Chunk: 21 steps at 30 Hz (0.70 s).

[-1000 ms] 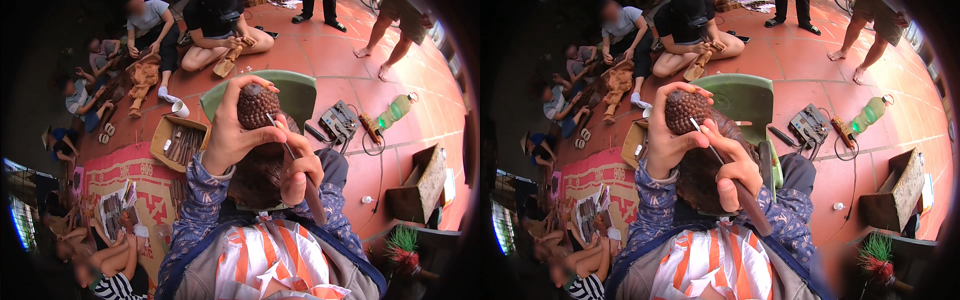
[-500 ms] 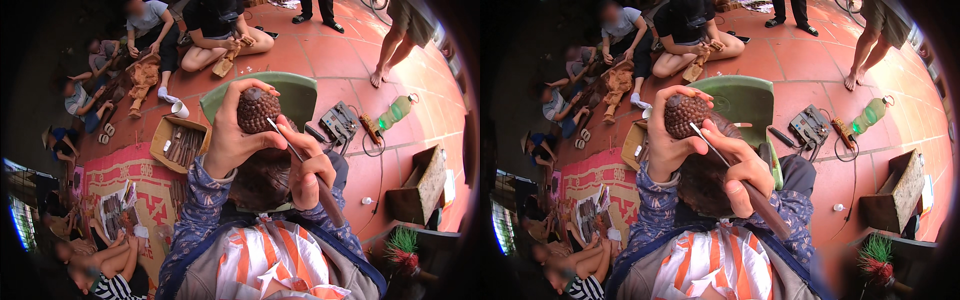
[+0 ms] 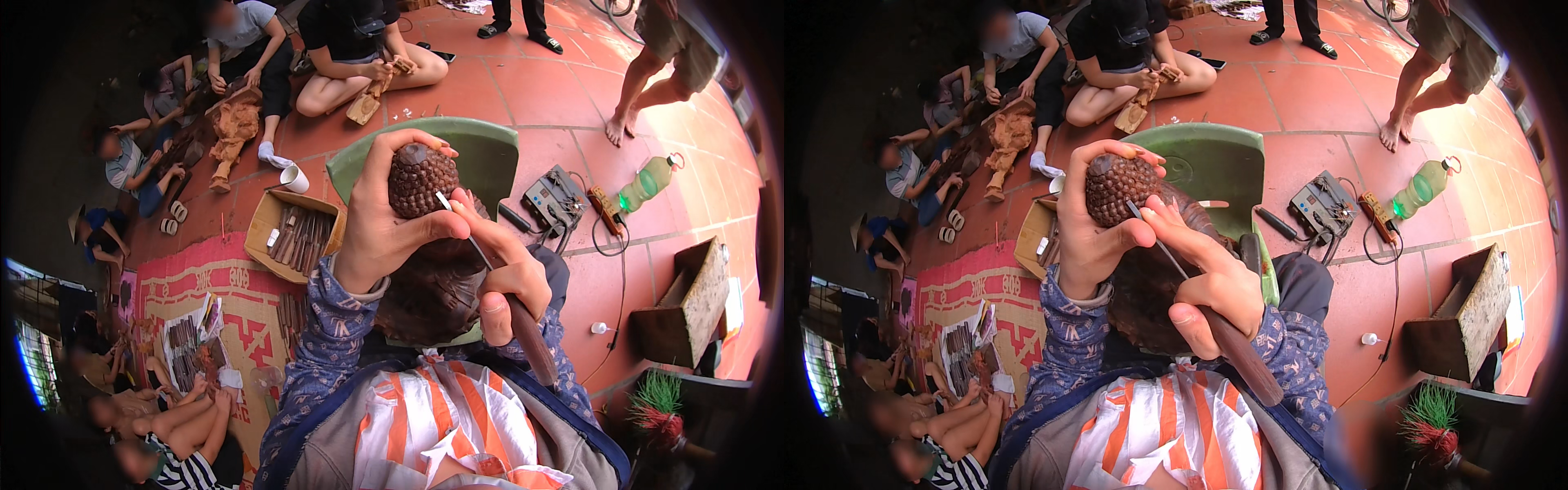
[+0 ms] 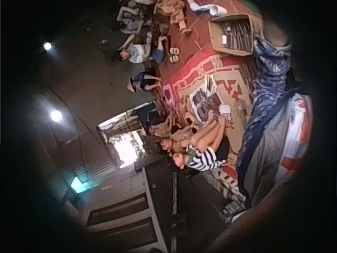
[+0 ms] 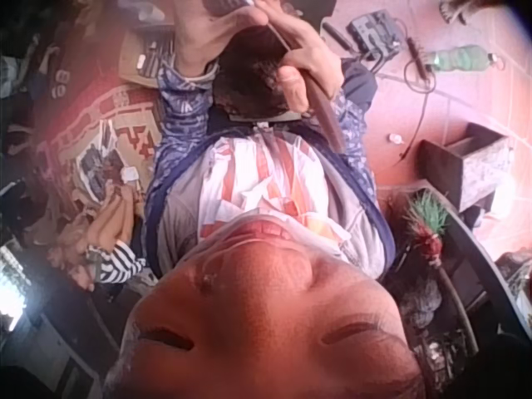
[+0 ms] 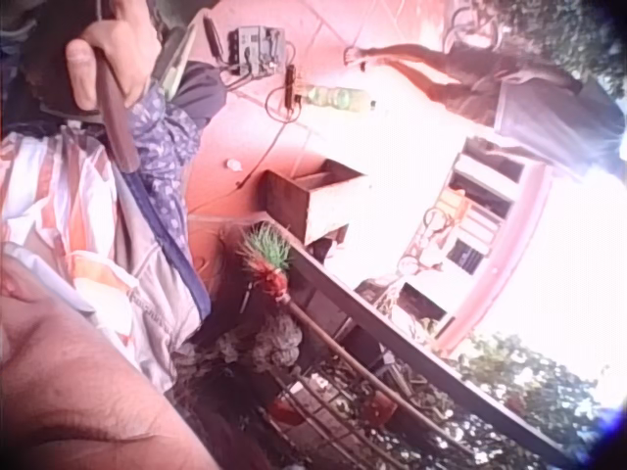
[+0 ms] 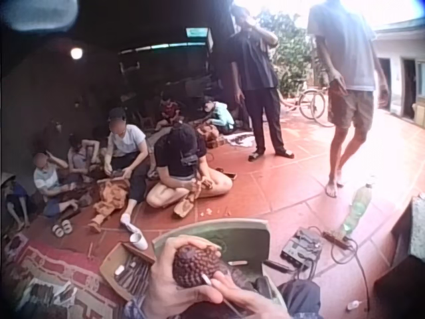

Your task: The person carves a dark wooden object, likely a Buddha head, using a chisel and mallet. They hold the object in their left hand and strike the chisel with the mallet to shape the surface details. The person occasionally rotates the object to access different areas for carving.

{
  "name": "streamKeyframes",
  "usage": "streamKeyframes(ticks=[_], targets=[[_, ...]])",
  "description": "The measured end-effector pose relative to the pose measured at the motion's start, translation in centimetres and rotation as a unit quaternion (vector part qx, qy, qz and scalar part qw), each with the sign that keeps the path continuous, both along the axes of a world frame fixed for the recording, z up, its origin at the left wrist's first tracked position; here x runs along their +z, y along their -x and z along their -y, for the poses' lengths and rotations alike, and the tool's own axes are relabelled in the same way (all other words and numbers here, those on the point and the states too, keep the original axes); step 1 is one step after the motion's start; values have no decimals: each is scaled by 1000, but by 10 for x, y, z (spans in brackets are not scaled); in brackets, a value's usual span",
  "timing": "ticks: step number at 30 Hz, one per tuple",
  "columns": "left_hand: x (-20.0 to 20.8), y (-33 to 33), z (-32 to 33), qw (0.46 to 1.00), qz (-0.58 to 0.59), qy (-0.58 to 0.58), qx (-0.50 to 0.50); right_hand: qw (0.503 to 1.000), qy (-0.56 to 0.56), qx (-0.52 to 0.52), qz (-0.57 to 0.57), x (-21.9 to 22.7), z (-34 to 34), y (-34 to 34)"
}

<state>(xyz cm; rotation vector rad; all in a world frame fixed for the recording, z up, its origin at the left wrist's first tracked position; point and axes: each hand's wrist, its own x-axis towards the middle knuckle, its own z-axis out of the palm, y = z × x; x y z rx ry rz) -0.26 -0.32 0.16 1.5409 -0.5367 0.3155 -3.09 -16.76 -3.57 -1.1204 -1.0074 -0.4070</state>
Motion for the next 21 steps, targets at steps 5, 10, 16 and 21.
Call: streamKeyframes(ticks=[5,10,16,21], targets=[[1,1,2,1000,7,-6,10,1000,24,-12,13,9,7,-2],[1,0,3,999,16,-15,23,999,38,-20,-6,17,12,0],[2,1,5,999,14,-8,31,996,75,-47,26,26,18,-3],[2,0,7,999,15,-4,31,988,121,-67,61,34,25,-6]])
